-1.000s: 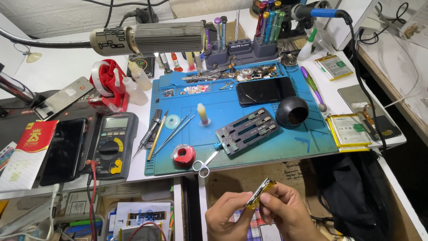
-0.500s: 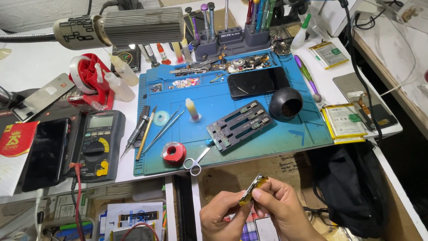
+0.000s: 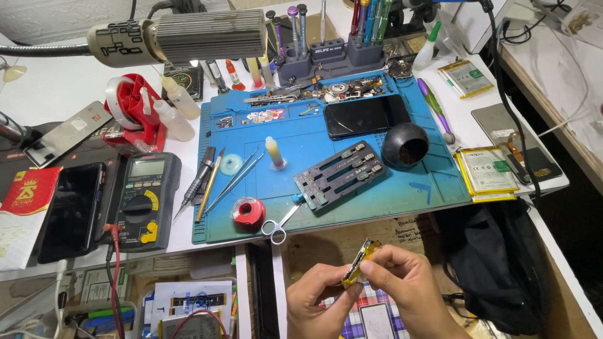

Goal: Carefully peeling adhesive tape from a mobile phone battery at a repair station.

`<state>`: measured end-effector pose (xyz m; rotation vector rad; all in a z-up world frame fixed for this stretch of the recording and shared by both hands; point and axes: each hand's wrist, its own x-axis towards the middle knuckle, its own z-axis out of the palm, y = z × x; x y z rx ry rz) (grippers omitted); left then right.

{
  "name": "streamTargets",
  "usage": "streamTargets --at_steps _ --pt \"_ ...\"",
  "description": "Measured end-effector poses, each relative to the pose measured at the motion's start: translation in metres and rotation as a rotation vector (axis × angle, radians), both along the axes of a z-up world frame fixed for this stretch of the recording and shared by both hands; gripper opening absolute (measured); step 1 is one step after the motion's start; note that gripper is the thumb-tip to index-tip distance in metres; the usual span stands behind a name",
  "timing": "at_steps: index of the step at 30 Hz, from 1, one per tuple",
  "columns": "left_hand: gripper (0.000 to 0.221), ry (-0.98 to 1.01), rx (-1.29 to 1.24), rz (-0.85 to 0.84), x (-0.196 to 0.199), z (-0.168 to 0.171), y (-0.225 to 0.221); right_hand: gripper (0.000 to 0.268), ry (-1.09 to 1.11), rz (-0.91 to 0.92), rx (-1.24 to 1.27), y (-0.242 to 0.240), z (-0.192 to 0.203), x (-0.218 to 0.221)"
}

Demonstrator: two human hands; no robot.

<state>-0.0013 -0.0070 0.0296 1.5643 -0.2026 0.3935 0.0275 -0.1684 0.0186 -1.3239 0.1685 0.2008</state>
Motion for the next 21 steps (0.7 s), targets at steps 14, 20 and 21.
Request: streamTargets --at_steps 14,20,21 --pt "0.036 0.880 -0.305 -0.288 0.015 0.016 0.025 0.016 0.202 0.316 -0.288 -0.011 0.033 0.023" --pt "0.025 0.932 -0.201 -0.281 0.018 0.011 0.028 0.016 0.154 0.354 -0.365 -0.010 0.025 0.020" --pt "0.023 0.917 -0.219 -0.279 0.018 0.011 0.028 0.016 0.139 0.357 -0.351 -0.010 0.024 0.020"
